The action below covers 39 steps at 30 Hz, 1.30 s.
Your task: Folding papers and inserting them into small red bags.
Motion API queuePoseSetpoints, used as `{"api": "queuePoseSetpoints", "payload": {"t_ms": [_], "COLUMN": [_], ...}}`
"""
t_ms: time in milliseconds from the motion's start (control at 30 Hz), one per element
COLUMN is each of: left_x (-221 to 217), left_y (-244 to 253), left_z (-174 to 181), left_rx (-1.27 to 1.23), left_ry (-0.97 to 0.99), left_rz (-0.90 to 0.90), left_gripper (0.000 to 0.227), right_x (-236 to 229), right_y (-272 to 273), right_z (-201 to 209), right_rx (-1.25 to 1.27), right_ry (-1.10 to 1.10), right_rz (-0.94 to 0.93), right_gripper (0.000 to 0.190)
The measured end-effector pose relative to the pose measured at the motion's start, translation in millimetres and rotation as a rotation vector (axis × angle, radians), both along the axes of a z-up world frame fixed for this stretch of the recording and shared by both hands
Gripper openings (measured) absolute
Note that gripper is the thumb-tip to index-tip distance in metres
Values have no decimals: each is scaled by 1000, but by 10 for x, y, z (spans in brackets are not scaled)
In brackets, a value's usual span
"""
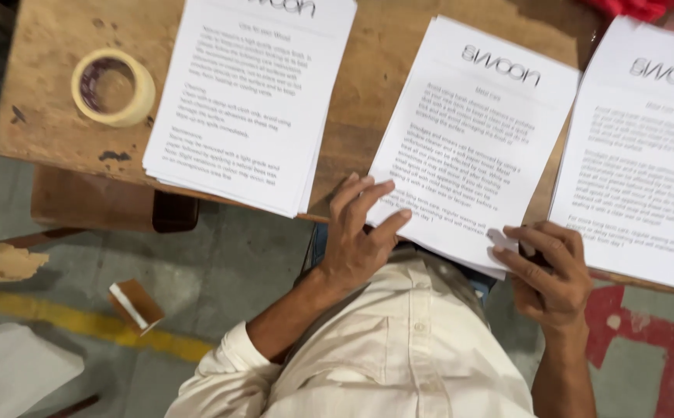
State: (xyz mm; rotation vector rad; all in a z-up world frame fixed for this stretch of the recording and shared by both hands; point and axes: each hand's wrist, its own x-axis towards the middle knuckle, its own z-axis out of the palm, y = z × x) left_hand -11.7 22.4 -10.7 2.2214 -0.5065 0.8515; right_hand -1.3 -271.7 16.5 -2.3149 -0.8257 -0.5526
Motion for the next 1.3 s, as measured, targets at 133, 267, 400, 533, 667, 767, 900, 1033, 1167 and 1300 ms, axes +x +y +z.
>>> {"api": "queuePoseSetpoints", "payload": {"t_ms": [133,267,400,533,667,767,900,1033,1167,1300], "left_x": [13,-16,-17,-17,-30,-23,6,-22,-7,-20], "left_y": [-11,21,26,10,0,-10,3,-1,-13,-28], "left_z": [-11,1,-6,-20,-34,78,151,48,177,321], "left_rx": [-73,-138,-183,-172,-122,-38,56,16,-1,-34], "left_ry": [50,150,199,209,251,264,198,135,103,9], "left_rz": [-7,-22,-29,-15,-27,-41,-48,-83,-16,6], "left_gripper": [79,92,96,98,82,49,15,13,15,18], "right_x": [-55,-124,-142,-146,-123,-87,-54,-58,-60,-42], "right_y": [20,-28,-77,-97,-82,-56,-34,8,140,228], "right_z": [-10,-64,-137,-155,-142,-111,-69,123,315,191], "right_rx": [12,-27,-23,-8,-27,-39,20,68,-47,-120], "right_ry": [23,51,57,61,71,62,98,181,242,202], "right_rz": [-4,-30,-24,-13,-13,10,60,46,16,-186], "right_gripper": [34,32,29,28,29,30,28,44,68,68]}}
